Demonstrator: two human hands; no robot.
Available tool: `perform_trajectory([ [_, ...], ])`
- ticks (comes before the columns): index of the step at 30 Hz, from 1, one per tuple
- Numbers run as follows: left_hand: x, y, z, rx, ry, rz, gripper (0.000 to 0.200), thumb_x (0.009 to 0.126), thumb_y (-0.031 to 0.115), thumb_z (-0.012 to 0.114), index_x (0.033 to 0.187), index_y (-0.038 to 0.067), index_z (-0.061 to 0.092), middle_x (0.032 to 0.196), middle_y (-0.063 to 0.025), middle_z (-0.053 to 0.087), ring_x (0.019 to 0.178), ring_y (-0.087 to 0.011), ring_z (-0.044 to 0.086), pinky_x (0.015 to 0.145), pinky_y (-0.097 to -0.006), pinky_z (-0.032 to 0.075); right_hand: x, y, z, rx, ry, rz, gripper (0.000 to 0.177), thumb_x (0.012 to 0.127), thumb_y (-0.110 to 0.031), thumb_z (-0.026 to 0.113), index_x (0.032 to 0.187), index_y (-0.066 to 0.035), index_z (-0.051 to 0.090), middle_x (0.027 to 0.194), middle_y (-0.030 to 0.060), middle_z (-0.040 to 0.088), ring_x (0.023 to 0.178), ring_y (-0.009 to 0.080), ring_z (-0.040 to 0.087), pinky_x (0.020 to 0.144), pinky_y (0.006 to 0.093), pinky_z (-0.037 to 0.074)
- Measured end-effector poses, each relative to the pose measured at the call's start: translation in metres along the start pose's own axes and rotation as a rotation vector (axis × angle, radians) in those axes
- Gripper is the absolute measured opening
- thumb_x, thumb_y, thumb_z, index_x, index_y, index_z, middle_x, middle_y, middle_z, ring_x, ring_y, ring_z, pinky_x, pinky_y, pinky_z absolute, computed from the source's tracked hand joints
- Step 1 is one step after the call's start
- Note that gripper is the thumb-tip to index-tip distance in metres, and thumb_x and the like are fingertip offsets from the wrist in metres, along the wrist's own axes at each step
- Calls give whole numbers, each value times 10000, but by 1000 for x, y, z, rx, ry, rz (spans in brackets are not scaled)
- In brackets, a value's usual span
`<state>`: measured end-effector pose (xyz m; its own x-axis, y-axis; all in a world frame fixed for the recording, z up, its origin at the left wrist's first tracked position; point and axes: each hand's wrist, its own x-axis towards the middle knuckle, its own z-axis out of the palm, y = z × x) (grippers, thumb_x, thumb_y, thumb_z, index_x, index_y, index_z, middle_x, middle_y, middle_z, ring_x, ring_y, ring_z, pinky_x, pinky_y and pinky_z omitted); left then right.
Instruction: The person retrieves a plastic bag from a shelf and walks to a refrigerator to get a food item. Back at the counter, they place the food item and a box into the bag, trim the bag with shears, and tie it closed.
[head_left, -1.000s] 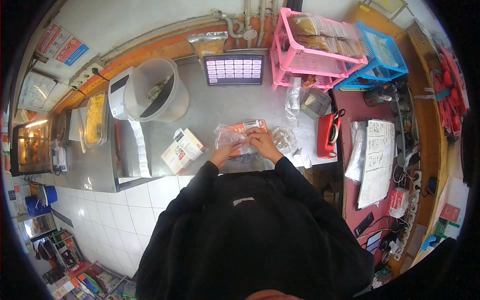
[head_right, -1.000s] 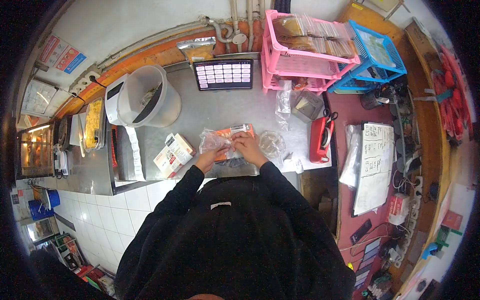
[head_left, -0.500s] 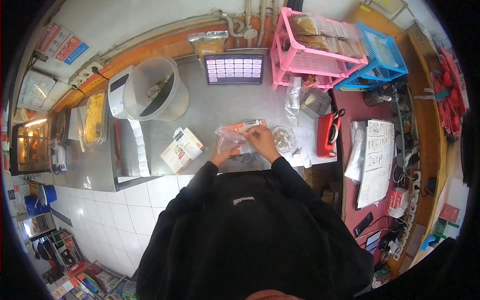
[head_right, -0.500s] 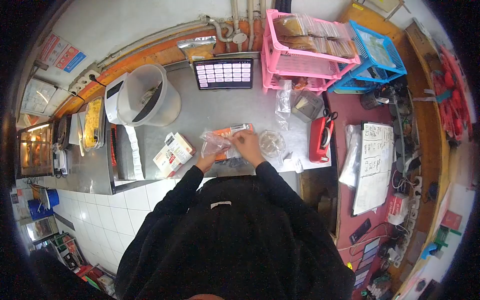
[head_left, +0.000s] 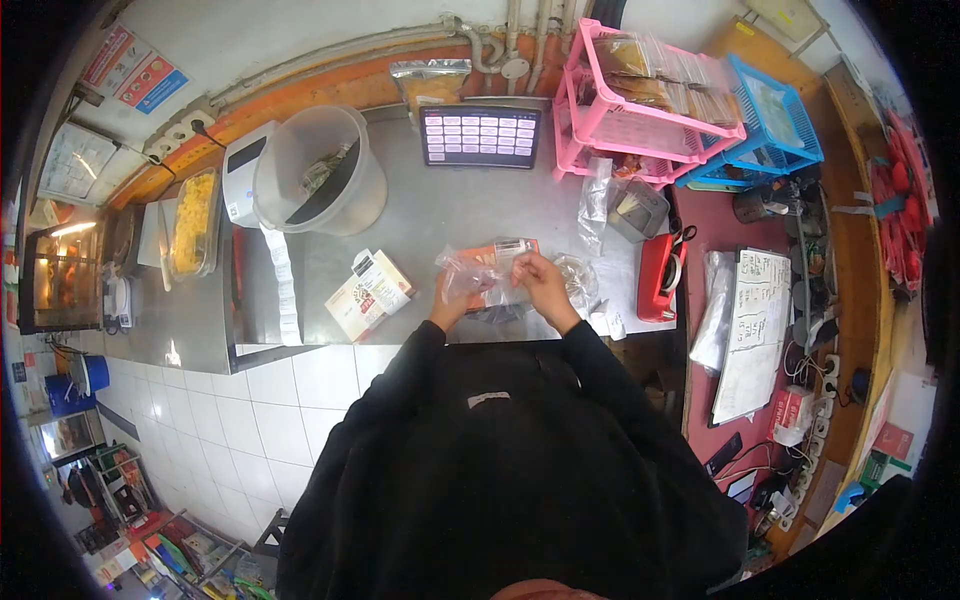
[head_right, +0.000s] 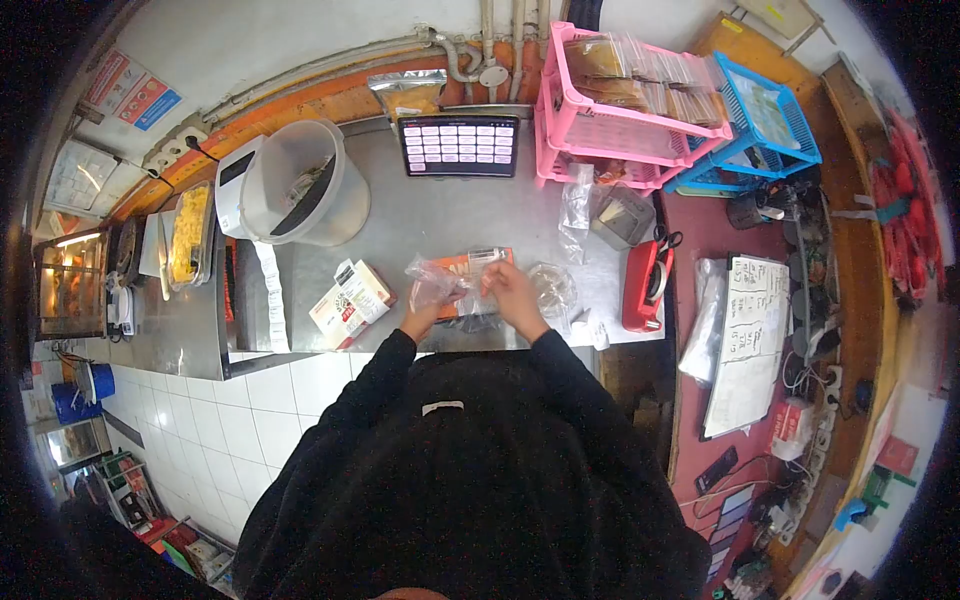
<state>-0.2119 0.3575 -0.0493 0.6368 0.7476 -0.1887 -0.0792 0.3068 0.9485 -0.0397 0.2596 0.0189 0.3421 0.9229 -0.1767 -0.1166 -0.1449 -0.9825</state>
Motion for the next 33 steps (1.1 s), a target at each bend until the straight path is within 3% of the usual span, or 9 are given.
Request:
perform_trajectory([
  [3, 5, -47, -7, -54, 131, -54, 354, 726, -13, 709, 1059, 17, 591, 1001, -75, 618, 872, -178, 623, 796, -308, 497, -18, 4, -7, -74, 7, -1, 29, 918, -12, 530, 943, -13, 544, 759, 6, 557, 742, 86, 551, 705, 239, 453],
  [6, -1, -3, 5, -11, -14, -74, 421, 724, -54, 684, 1121, 15, 558, 1060, -87, 604, 905, -184, 628, 803, -291, 510, -22, 11, -5, -90, 32, 2, 43, 908, 3, 534, 947, -9, 546, 774, 13, 570, 750, 88, 561, 708, 237, 458],
  [9, -5, 20, 13, -210, 42, -157, 380, 746, -92, 626, 1108, 7, 565, 1073, -73, 604, 954, -169, 620, 799, -289, 524, -19, 13, -10, -235, 56, -27, 120, 880, -15, 577, 997, 2, 559, 828, 35, 607, 780, 102, 583, 733, 242, 465],
  [12, -11, 51, 22, 204, 111, 209, 357, 783, -110, 555, 1120, 4, 568, 1096, -68, 598, 993, -157, 606, 810, -278, 523, -17, -23, -9, -572, 137, -242, 242, 821, -41, 639, 1047, 11, 570, 917, 51, 636, 849, 120, 596, 793, 262, 461],
  [14, -13, 78, 28, 103, 157, 222, 353, 810, -65, 591, 1156, -6, 551, 1107, -80, 611, 1035, -153, 587, 879, -290, 485, -6, -56, 3, -796, 230, -491, 325, 774, -58, 683, 1072, 13, 576, 975, 56, 644, 899, 128, 595, 835, 277, 451],
  [18, -14, 92, 30, 131, 90, 235, 410, 833, -44, 565, 1235, 9, 507, 1123, -82, 611, 1045, -150, 580, 896, -286, 467, 23, -45, 16, -408, -101, -376, 291, 738, -59, 688, 1008, -13, 590, 953, 20, 621, 909, 108, 567, 854, 281, 429],
  [23, -20, 111, 38, -229, 36, 34, 515, 818, -30, 499, 1323, 38, 428, 1102, -72, 616, 1006, -136, 591, 861, -250, 459, 31, -49, 5, -27, -403, -62, 189, 725, -26, 671, 885, -49, 573, 852, -22, 562, 798, 76, 520, 763, 255, 412],
  [29, -17, 114, 49, -209, -174, -24, 601, 807, -8, 503, 1390, 52, 369, 1083, -79, 639, 779, -63, 547, 730, -207, 433, 25, -29, 2, 155, -271, 24, 154, 743, -40, 679, 864, -46, 584, 817, -12, 576, 765, 79, 538, 709, 251, 428],
  [33, -5, 134, 55, -311, -294, -83, 673, 847, 41, 540, 1465, 81, 275, 1089, -104, 647, 673, -38, 478, 666, -214, 417, -9, -76, -27, -338, 112, -245, 215, 768, -78, 661, 975, -37, 621, 847, 16, 591, 771, 88, 533, 716, 289, 451],
])
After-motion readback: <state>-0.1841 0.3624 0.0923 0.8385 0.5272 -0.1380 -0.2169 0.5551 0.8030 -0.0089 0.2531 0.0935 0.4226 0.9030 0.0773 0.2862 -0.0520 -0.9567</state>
